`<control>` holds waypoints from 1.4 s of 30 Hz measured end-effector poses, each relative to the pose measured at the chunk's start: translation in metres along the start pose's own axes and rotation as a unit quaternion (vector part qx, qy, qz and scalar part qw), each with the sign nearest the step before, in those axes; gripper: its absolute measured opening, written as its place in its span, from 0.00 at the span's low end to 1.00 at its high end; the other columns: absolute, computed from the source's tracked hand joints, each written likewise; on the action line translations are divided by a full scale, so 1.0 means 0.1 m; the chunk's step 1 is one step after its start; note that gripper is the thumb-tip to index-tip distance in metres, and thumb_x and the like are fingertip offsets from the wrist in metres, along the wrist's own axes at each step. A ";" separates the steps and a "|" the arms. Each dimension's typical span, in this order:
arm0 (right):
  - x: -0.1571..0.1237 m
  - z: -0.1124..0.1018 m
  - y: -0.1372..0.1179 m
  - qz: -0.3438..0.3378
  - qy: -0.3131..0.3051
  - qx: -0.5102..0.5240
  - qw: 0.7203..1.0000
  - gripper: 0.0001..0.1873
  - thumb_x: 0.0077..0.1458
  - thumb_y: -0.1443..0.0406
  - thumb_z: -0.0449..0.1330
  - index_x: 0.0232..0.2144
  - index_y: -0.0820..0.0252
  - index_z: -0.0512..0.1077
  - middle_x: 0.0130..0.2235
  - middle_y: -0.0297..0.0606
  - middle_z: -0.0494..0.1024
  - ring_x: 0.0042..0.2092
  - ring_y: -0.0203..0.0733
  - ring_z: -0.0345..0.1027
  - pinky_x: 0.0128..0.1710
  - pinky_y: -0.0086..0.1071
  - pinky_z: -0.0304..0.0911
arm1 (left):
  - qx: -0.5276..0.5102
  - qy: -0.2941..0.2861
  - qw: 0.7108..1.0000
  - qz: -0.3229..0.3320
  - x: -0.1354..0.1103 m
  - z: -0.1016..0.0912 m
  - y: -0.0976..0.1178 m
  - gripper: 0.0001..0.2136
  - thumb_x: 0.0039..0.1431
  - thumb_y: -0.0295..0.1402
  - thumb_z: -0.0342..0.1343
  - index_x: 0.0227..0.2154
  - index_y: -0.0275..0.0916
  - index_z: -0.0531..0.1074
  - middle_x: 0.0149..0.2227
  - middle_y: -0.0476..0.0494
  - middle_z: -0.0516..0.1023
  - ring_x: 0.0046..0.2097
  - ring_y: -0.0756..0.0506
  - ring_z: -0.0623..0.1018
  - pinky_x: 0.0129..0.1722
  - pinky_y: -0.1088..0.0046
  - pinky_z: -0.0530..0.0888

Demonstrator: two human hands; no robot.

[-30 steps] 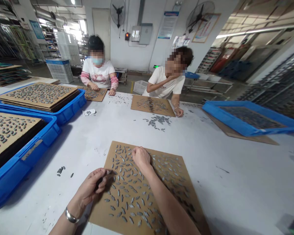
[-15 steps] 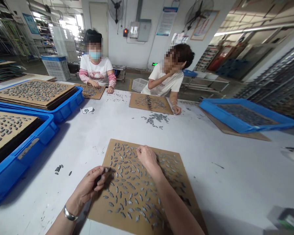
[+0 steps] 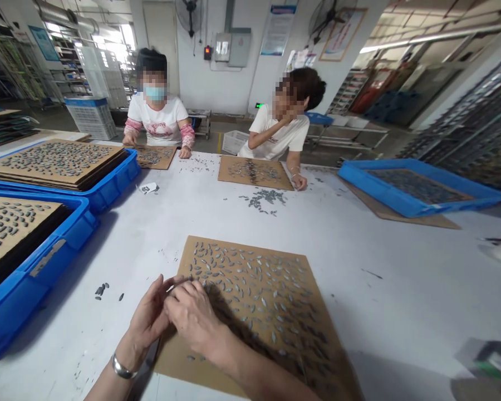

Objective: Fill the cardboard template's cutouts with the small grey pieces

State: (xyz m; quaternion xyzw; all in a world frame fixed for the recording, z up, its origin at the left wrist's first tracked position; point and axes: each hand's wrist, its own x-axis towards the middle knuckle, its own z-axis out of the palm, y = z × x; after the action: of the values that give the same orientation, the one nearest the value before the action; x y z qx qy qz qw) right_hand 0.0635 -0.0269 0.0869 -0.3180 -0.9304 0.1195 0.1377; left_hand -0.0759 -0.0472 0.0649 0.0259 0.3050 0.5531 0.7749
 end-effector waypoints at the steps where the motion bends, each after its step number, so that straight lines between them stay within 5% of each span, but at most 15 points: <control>1: -0.01 -0.01 0.03 0.003 -0.012 0.008 1.000 0.10 0.68 0.70 0.56 0.35 0.58 0.75 0.39 0.39 0.78 0.45 0.45 0.69 0.49 0.40 0.63 | -0.004 -0.002 1.000 -0.005 0.00 0.00 0.00 0.12 0.64 0.39 0.62 0.39 0.33 0.79 0.39 0.40 0.81 0.42 0.44 0.82 0.44 0.71 0.79; 5: -0.09 -0.11 0.14 0.032 -0.020 0.076 0.996 0.12 0.65 0.75 0.54 0.38 0.58 0.75 0.42 0.38 0.79 0.45 0.42 0.72 0.49 0.37 0.67 | -0.020 -0.011 1.000 -0.015 0.00 0.01 -0.05 0.09 0.65 0.35 0.62 0.38 0.31 0.79 0.39 0.39 0.82 0.40 0.46 0.82 0.44 0.73 0.78; 10: -0.15 -0.11 0.20 0.046 0.085 0.207 0.974 0.16 0.64 0.76 0.52 0.46 0.56 0.74 0.48 0.41 0.78 0.48 0.42 0.74 0.50 0.36 0.71 | 0.030 -0.006 1.000 0.002 0.02 -0.01 -0.11 0.06 0.63 0.31 0.63 0.36 0.32 0.78 0.36 0.41 0.81 0.36 0.48 0.80 0.39 0.73 0.79; 15: -0.16 -0.07 0.24 0.050 0.140 0.219 0.964 0.13 0.66 0.74 0.52 0.43 0.56 0.74 0.45 0.41 0.77 0.45 0.43 0.74 0.47 0.35 0.72 | 0.146 -0.018 0.989 -0.003 0.02 -0.07 -0.14 0.15 0.56 0.42 0.69 0.31 0.34 0.76 0.25 0.46 0.76 0.23 0.52 0.73 0.22 0.79 0.69; 19: -0.18 -0.09 0.29 0.027 0.138 0.212 0.967 0.12 0.67 0.73 0.51 0.42 0.56 0.74 0.44 0.41 0.77 0.45 0.43 0.74 0.46 0.35 0.72 | 0.224 -0.030 0.974 0.013 0.01 -0.08 -0.13 0.20 0.51 0.47 0.72 0.27 0.35 0.72 0.20 0.52 0.70 0.19 0.56 0.62 0.18 0.80 0.54; 27: -0.24 -0.07 0.35 0.128 0.089 0.155 0.976 0.07 0.64 0.69 0.58 0.35 0.54 0.76 0.35 0.35 0.79 0.36 0.42 0.74 0.37 0.33 0.67 | 0.287 -0.021 0.954 0.084 -0.02 -0.02 -0.17 0.22 0.53 0.52 0.69 0.29 0.37 0.70 0.18 0.55 0.67 0.19 0.56 0.61 0.21 0.78 0.54; 32: -0.04 -0.17 0.81 0.200 0.085 0.120 0.969 0.09 0.66 0.66 0.56 0.37 0.56 0.77 0.40 0.37 0.81 0.41 0.42 0.75 0.43 0.33 0.66 | 0.209 0.023 0.972 0.107 -0.01 0.02 -0.12 0.24 0.46 0.48 0.74 0.37 0.35 0.74 0.25 0.52 0.72 0.21 0.58 0.60 0.20 0.80 0.51; 36: 0.19 -0.19 1.27 0.268 0.040 0.039 0.962 0.09 0.64 0.66 0.58 0.36 0.58 0.79 0.41 0.41 0.81 0.42 0.45 0.76 0.43 0.33 0.65 | 0.184 0.037 0.976 0.114 0.01 0.00 -0.07 0.22 0.45 0.45 0.75 0.34 0.33 0.76 0.26 0.50 0.73 0.21 0.58 0.60 0.20 0.81 0.51; 42: 0.32 0.02 1.37 0.271 0.021 0.015 0.962 0.10 0.64 0.67 0.58 0.34 0.58 0.80 0.41 0.42 0.82 0.43 0.44 0.76 0.41 0.30 0.62 | 0.170 0.025 0.981 0.087 0.04 -0.06 -0.09 0.20 0.48 0.43 0.75 0.34 0.33 0.77 0.26 0.49 0.73 0.21 0.58 0.60 0.19 0.81 0.50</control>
State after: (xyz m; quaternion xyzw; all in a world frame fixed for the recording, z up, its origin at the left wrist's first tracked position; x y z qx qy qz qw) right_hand 0.1151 0.0987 0.0480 -0.5586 -0.8044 0.1595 0.1243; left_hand -0.0706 -0.0488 0.0551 0.1696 0.4107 0.5587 0.7003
